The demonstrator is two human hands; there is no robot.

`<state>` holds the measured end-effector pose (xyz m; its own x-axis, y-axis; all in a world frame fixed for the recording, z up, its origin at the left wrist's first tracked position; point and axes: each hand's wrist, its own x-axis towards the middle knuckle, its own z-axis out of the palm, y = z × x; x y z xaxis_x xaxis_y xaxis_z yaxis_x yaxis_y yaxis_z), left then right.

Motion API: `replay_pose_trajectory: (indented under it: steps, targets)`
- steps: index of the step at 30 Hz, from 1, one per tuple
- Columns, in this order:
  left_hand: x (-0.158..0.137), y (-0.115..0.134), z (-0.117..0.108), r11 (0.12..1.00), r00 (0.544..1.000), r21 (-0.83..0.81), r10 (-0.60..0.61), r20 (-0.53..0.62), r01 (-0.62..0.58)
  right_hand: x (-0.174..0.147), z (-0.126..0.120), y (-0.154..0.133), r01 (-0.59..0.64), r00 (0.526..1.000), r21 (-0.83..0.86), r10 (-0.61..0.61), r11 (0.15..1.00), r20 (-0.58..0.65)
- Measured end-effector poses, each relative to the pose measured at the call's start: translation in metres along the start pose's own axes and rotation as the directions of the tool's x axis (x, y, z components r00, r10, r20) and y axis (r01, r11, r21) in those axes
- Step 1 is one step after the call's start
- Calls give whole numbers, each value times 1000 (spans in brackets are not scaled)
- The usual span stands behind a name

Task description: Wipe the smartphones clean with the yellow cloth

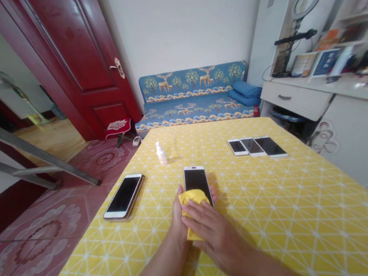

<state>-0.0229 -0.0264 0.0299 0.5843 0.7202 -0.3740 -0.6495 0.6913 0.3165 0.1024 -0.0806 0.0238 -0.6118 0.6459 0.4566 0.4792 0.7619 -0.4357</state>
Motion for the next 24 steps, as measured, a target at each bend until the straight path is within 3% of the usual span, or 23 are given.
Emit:
replay_pose_trajectory:
  steps: [2, 8, 12, 20, 24]
  targets:
    - [0, -1, 0, 999, 999, 3, 43, 25, -43, 2, 2, 2, -38, 998, -86, 42, 996, 42]
    - [2, -15, 9, 981, 981, 66, 185, -52, -181, 2, -4, 17, -196, 980, -261, 195, 945, -30]
    - [-1, -22, 16, 969, 978, 135, 208, 16, -209, -1, -4, 22, -267, 963, -331, 241, 905, -119]
    - [0, -28, 15, 917, 969, 322, 195, 150, -235, 0, -1, 38, -366, 905, -247, 281, 897, -319]
    - [0, -33, 10, 858, 987, 489, 128, 99, -160, 1, -11, 45, -379, 880, -173, 296, 909, -371]
